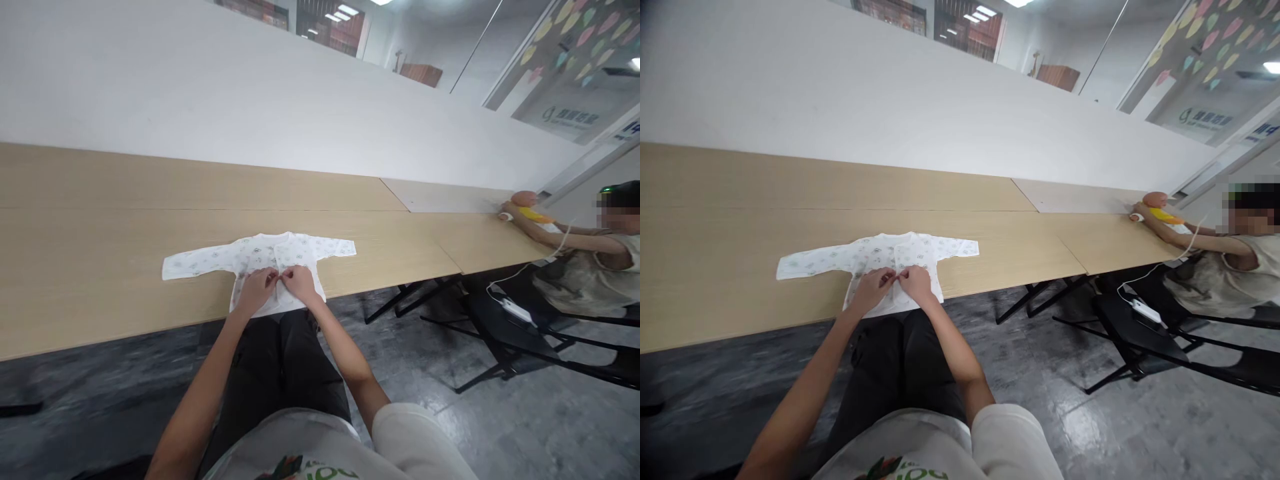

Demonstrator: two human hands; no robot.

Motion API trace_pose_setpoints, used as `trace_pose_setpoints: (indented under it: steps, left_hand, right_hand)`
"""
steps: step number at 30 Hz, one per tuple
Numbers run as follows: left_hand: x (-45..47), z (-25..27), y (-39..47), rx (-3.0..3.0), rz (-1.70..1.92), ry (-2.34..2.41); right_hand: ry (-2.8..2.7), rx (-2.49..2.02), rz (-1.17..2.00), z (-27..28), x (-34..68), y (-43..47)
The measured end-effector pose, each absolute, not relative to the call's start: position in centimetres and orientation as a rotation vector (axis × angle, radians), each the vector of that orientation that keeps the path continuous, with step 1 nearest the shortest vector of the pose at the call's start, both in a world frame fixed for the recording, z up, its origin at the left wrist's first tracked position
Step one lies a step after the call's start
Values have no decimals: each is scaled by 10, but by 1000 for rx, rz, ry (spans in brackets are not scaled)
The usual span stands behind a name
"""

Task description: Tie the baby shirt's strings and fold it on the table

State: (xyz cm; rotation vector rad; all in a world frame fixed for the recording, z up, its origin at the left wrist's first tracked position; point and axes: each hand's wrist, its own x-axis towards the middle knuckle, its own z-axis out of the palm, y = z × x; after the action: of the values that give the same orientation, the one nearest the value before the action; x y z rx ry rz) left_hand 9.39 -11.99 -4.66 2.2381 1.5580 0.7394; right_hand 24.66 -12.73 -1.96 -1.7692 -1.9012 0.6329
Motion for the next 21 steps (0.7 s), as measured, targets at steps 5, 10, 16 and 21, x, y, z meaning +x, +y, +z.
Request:
trace_pose_setpoints:
  steps: [5, 10, 16, 21]
  left_hand:
    - [92, -45, -123, 2243, 804, 1491]
    - [95, -47, -121, 2223, 817, 1548]
    - [95, -54, -115, 2076, 897, 1456]
    - [94, -55, -113, 1976, 918, 1452]
  right_hand:
    - [-1940, -1773, 611, -15, 246, -134]
    - [-1912, -1777, 561, -19, 243, -136]
    - [-1845, -1810, 580, -23, 240, -136]
    - [-1747, -1895, 595, -19, 248, -132]
